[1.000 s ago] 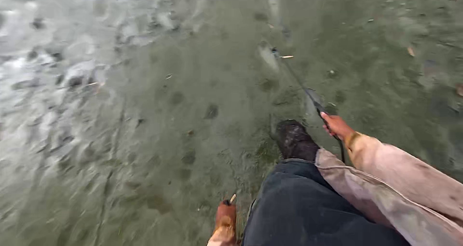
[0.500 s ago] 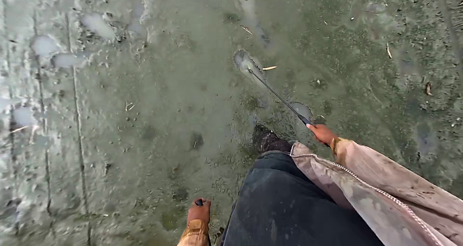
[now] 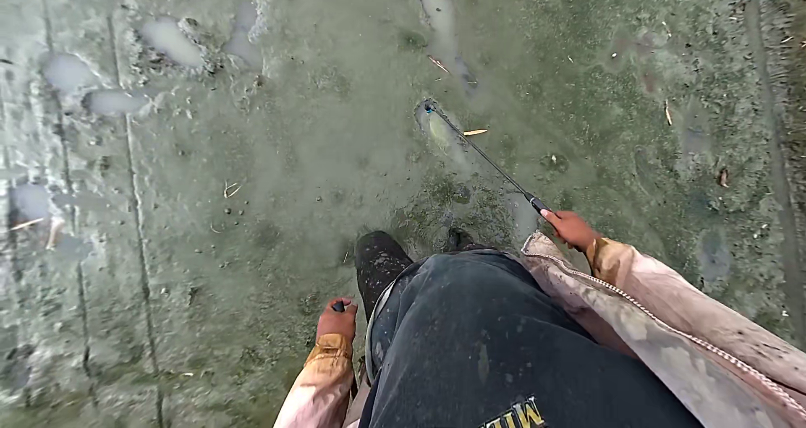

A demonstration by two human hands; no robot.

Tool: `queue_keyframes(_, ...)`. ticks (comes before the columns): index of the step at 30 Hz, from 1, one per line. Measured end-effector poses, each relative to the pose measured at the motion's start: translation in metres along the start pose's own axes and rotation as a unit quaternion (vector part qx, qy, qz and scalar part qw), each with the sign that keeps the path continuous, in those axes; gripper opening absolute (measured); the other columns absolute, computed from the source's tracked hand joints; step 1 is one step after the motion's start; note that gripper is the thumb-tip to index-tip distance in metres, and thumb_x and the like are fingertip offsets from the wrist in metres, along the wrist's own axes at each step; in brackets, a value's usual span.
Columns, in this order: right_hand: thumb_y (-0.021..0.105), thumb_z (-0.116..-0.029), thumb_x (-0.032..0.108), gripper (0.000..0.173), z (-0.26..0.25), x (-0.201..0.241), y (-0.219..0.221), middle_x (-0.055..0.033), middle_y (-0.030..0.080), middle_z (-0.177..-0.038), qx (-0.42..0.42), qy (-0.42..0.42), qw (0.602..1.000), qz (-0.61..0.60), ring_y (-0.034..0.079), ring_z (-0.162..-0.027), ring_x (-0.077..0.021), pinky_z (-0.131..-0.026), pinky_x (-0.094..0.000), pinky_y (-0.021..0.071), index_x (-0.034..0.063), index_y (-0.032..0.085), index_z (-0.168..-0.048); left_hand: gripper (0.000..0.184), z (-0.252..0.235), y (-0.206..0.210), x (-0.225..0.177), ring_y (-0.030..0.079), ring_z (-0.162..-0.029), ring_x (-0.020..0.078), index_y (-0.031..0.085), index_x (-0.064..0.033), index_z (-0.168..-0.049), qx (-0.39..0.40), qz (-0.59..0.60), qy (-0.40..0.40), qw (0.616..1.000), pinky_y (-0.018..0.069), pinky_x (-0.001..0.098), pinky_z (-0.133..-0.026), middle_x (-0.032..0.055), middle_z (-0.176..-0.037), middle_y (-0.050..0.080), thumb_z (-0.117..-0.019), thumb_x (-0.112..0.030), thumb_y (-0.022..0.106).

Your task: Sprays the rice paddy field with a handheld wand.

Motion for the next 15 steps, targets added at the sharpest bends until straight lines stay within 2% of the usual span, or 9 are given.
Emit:
queue_keyframes(1,0.034,-0.1056,0.067,0.071,0.005,-0.005,-0.005,-0.0151,0.063,-0.088,0.003,0.010,1.000,0.000,0.062,-0.069,-0.0268,-0.065,-0.0469,0.0542,0.0033,0.062,-0.122,0.031,-0.006,-0.008,0.000,0.069,-0.090,0.0411,0.066,-0.0042,-0.125,-0.004,0.006,0.000,1.000,0.0543,0.0612,-0.081,0.0269,-0.108,0.070,-0.0984,-0.020,0.069)
queue_keyframes(5,0.036,-0.1075,0.062,0.068,0.037,-0.026,-0.008,-0.0167,0.063,-0.082,-0.010,0.022,0.999,0.047,0.062,-0.068,-0.0295,-0.068,-0.0511,0.0528,0.0001,0.065,-0.111,0.031,-0.042,-0.032,-0.009,0.067,-0.087,0.0403,0.064,-0.0028,-0.126,0.001,0.043,-0.001,0.999,0.0535,0.0602,-0.078,0.0275,-0.107,0.068,-0.0990,-0.018,0.068)
queue_keyframes(8,0.045,-0.1063,0.059,0.063,0.048,0.005,0.000,-0.0184,0.066,-0.086,-0.036,0.023,0.997,0.066,0.064,-0.071,-0.0315,-0.071,-0.0531,0.0534,-0.0001,0.066,-0.114,0.034,-0.074,-0.051,-0.019,0.069,-0.097,0.0436,0.064,-0.0018,-0.128,0.019,0.055,0.013,0.998,0.0545,0.0619,-0.086,0.0287,-0.112,0.069,-0.0979,-0.017,0.069)
queue_keyframes(11,0.057,-0.1048,0.048,0.049,0.040,0.098,0.017,-0.0202,0.067,-0.093,-0.052,-0.027,0.992,0.114,0.066,-0.081,-0.0342,-0.077,-0.0553,0.0525,0.0012,0.066,-0.117,0.035,-0.110,-0.078,-0.018,0.070,-0.103,0.0432,0.064,-0.0033,-0.130,0.041,0.057,0.016,0.997,0.0549,0.0606,-0.090,0.0272,-0.115,0.070,-0.0980,-0.018,0.069)
queue_keyframes(13,0.063,-0.1022,0.041,0.042,0.030,0.185,0.033,-0.0228,0.069,-0.106,-0.061,-0.070,0.984,0.153,0.067,-0.100,-0.0384,-0.089,-0.0596,0.0509,0.0025,0.066,-0.120,0.036,-0.138,-0.097,-0.012,0.070,-0.104,0.0419,0.064,-0.0043,-0.130,0.056,0.064,0.009,0.996,0.0551,0.0596,-0.091,0.0263,-0.115,0.070,-0.0979,-0.019,0.069)
queue_keyframes(14,0.064,-0.1005,0.039,0.042,0.025,0.230,0.043,-0.0226,0.069,-0.109,-0.068,-0.091,0.981,0.156,0.066,-0.105,-0.0388,-0.092,-0.0604,0.0504,0.0035,0.065,-0.123,0.036,-0.154,-0.107,-0.008,0.070,-0.103,0.0412,0.064,-0.0047,-0.130,0.061,0.069,0.006,0.996,0.0553,0.0590,-0.091,0.0258,-0.115,0.070,-0.0979,-0.019,0.069)
queue_keyframes(15,0.067,-0.0980,0.036,0.042,0.021,0.274,0.054,-0.0215,0.069,-0.107,-0.075,-0.112,0.980,0.143,0.066,-0.102,-0.0377,-0.090,-0.0597,0.0513,0.0038,0.065,-0.124,0.036,-0.170,-0.118,-0.001,0.071,-0.103,0.0408,0.064,-0.0050,-0.130,0.064,0.076,0.003,0.995,0.0556,0.0588,-0.090,0.0255,-0.115,0.071,-0.0974,-0.020,0.069)
Point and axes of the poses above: each hand's wrist, its own z-axis away from the middle knuckle, its own y-axis out of the palm, x = y × z, the point moved 1 cm from there along -z, towards the middle knuckle
